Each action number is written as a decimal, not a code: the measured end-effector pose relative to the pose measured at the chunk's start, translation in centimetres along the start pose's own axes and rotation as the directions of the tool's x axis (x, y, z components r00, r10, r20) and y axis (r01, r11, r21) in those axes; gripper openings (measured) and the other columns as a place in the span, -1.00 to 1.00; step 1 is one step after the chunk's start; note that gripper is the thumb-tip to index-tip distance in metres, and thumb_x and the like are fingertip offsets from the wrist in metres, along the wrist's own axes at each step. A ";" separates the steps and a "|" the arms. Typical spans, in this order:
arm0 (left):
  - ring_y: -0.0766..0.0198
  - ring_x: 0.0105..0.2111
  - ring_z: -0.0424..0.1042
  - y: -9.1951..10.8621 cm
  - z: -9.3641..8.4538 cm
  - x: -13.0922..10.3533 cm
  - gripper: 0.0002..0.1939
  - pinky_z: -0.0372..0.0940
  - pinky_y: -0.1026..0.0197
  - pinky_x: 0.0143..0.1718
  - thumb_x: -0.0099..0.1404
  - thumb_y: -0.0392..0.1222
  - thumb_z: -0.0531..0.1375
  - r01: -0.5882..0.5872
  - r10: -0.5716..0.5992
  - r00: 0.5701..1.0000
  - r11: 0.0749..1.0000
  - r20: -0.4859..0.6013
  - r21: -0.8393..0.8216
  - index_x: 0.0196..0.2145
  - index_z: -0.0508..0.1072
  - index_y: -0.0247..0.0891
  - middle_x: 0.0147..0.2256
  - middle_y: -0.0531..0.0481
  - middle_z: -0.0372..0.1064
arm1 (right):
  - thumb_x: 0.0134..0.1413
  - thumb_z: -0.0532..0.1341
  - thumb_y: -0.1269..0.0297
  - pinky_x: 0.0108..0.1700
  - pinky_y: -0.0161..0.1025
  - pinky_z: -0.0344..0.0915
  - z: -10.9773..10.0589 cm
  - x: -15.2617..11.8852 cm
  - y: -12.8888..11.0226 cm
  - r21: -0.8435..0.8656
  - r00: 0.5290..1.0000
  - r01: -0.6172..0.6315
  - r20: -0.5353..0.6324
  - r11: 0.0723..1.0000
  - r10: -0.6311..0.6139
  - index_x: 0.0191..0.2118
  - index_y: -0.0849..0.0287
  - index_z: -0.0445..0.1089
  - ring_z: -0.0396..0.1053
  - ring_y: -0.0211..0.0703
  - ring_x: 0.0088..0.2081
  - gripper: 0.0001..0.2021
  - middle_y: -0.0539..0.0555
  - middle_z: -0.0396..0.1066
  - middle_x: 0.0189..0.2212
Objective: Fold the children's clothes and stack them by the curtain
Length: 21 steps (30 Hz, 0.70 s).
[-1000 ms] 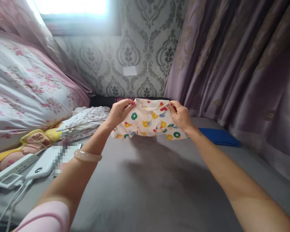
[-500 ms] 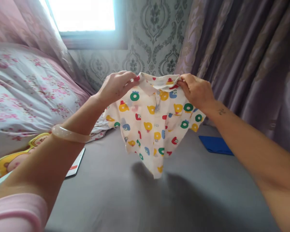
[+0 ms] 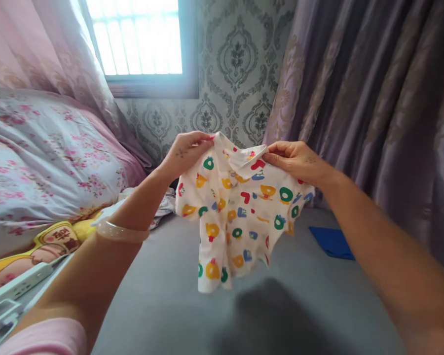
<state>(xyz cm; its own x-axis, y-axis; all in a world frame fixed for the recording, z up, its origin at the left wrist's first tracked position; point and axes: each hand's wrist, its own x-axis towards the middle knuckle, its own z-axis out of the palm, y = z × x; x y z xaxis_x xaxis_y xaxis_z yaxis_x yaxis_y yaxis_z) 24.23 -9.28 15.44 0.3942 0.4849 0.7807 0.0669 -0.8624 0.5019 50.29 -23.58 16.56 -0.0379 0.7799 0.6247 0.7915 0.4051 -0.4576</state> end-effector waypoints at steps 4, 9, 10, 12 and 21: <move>0.33 -0.49 0.39 -1.0 0.4 0.2 -0.65 0.29 0.32 -0.48 0.17 0.08 0.25 0.051 -0.049 0.995 0.998 0.092 -0.020 -0.31 0.55 -0.29 -0.48 0.02 0.45 | 0.05 0.21 -0.16 -0.33 -0.21 0.33 0.1 0.8 1.3 -0.081 0.999 0.006 -0.052 0.997 -0.011 -0.28 0.16 0.50 0.43 -0.07 -0.33 -0.57 0.09 0.52 -0.38; 0.34 -0.46 0.35 -3.0 0.6 0.7 -0.72 0.27 0.28 -0.38 0.20 0.00 0.23 -0.093 0.096 0.995 0.982 -0.010 0.167 -0.29 0.58 -0.26 -0.44 0.01 0.42 | 0.16 0.15 -0.07 -0.29 -0.21 0.28 0.5 1.0 2.7 -0.288 0.993 -0.006 -0.112 0.958 -0.027 -0.23 0.14 0.48 0.43 -0.07 -0.30 -0.63 0.07 0.51 -0.37; 0.34 -0.44 0.34 -3.0 0.7 0.9 -0.74 0.27 0.27 -0.35 0.20 -0.02 0.23 -0.137 0.147 0.988 0.969 -0.035 0.203 -0.29 0.58 -0.25 -0.41 0.01 0.42 | 0.18 0.13 -0.05 -0.29 -0.21 0.27 0.6 1.0 2.7 -0.341 0.989 -0.018 -0.147 0.940 -0.034 -0.22 0.13 0.47 0.43 -0.06 -0.30 -0.64 0.07 0.51 -0.37; 0.32 -0.37 0.35 -2.6 1.1 1.1 -0.77 0.26 0.26 -0.27 0.23 -0.05 0.21 -0.203 0.237 0.965 0.945 -0.110 0.256 -0.28 0.57 -0.23 -0.37 0.01 0.43 | 0.24 0.08 -0.02 -0.26 -0.19 0.25 0.8 1.1 2.5 -0.425 0.961 -0.036 -0.262 0.905 -0.084 -0.17 0.12 0.44 0.43 -0.02 -0.25 -0.65 0.09 0.50 -0.33; 0.34 -0.44 0.34 -0.4 3.2 1.2 -0.79 0.22 0.29 -0.33 0.17 -0.07 0.24 -0.109 0.101 0.994 0.964 0.046 0.243 -0.41 0.54 -0.27 -0.55 0.07 0.39 | 0.31 -0.02 0.02 -0.23 -0.19 0.21 1.5 2.4 1.8 -0.521 0.953 0.020 -0.249 0.853 -0.175 -0.16 0.12 0.41 0.43 -0.04 -0.26 -0.64 0.10 0.50 -0.36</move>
<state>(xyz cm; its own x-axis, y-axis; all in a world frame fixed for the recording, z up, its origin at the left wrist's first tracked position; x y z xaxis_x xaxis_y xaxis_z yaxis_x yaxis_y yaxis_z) 27.62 -8.79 15.02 0.4403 0.3881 0.8097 0.2440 -0.9196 0.3081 50.73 -20.24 16.26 -0.0226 0.5535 0.8325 0.9925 0.1127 -0.0480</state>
